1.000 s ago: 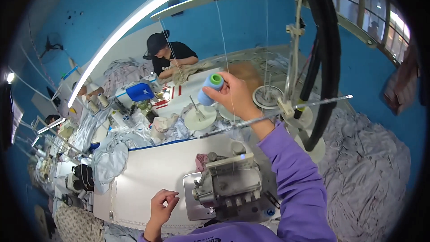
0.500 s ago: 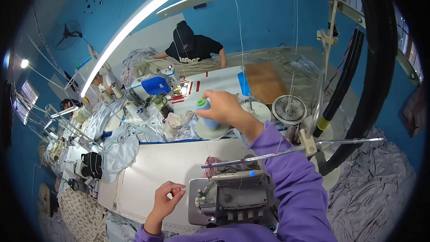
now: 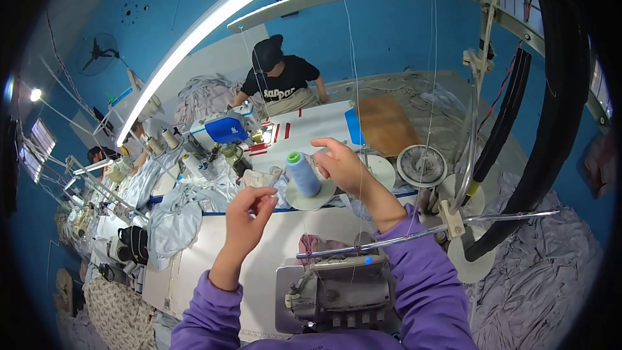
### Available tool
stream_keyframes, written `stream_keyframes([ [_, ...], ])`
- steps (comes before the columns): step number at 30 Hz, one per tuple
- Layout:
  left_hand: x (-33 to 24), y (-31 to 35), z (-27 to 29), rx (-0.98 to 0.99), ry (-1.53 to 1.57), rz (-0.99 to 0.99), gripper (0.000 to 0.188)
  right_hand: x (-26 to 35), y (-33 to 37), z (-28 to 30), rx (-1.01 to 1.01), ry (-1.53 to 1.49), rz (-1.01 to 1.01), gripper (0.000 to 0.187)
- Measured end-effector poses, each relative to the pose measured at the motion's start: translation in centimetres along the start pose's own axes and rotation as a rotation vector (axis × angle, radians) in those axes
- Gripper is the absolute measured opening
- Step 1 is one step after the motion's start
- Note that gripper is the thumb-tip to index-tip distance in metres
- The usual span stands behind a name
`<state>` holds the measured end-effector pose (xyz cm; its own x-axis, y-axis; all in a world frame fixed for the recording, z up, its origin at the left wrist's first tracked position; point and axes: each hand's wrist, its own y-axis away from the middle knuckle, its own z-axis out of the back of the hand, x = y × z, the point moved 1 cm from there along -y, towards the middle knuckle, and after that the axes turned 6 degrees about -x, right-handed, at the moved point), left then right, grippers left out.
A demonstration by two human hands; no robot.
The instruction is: Threading an industrial multi-needle sewing machine with thread spools.
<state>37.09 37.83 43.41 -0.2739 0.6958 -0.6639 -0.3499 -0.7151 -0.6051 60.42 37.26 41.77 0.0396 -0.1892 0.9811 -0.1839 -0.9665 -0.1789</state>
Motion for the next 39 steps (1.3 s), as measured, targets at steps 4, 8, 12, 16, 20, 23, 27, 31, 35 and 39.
stream_keyframes([
  [4, -0.7, -1.1, -2.4, -0.021, 0.017, -0.03, 0.034, 2.1, 2.4, -0.6, 0.173, 0.031, 0.062, 0.03],
  [8, -1.1, -1.2, -3.3, 0.12, 0.133, 0.045, 0.053, 3.0, 4.1, -2.2, 0.215, 0.398, 0.3, 0.024],
  [12, -0.6, -0.9, -3.0, 0.163, 0.139, 0.056, 0.043, 3.9, 5.3, -2.1, 0.217, 0.344, 0.116, 0.024],
  [16, 1.2, -1.2, -1.8, 0.119, 0.223, 0.087, 0.022, 4.4, 5.1, -1.9, 0.169, 0.265, 0.108, 0.024],
  [20, 1.5, -2.9, -0.3, 0.095, 0.281, 0.158, 0.015, 4.6, 4.3, -0.8, -0.042, -0.012, 0.084, 0.025],
  [23, 1.3, -3.8, 0.4, 0.035, 0.588, 0.31, 0.015, 3.7, 3.6, 0.1, -0.22, -0.024, 0.181, 0.026],
  [27, 0.5, -4.6, 0.9, -0.016, 0.646, 0.353, 0.016, 2.8, 3.2, 0.4, -0.228, 0.072, 0.209, 0.024],
  [31, 0.3, -5.1, 1.0, -0.012, 0.587, 0.261, 0.02, 1.8, 2.0, -0.1, -0.206, 0.173, 0.272, 0.022],
  [35, 0.3, -5.0, 1.0, -0.025, 0.494, 0.208, 0.027, 2.8, 1.6, -1.6, -0.173, 0.564, 0.583, 0.023],
  [39, -0.1, -4.5, 0.8, 0.007, 0.586, 0.307, 0.034, 3.8, 1.7, -2.3, -0.074, 0.47, 0.567, 0.024],
])
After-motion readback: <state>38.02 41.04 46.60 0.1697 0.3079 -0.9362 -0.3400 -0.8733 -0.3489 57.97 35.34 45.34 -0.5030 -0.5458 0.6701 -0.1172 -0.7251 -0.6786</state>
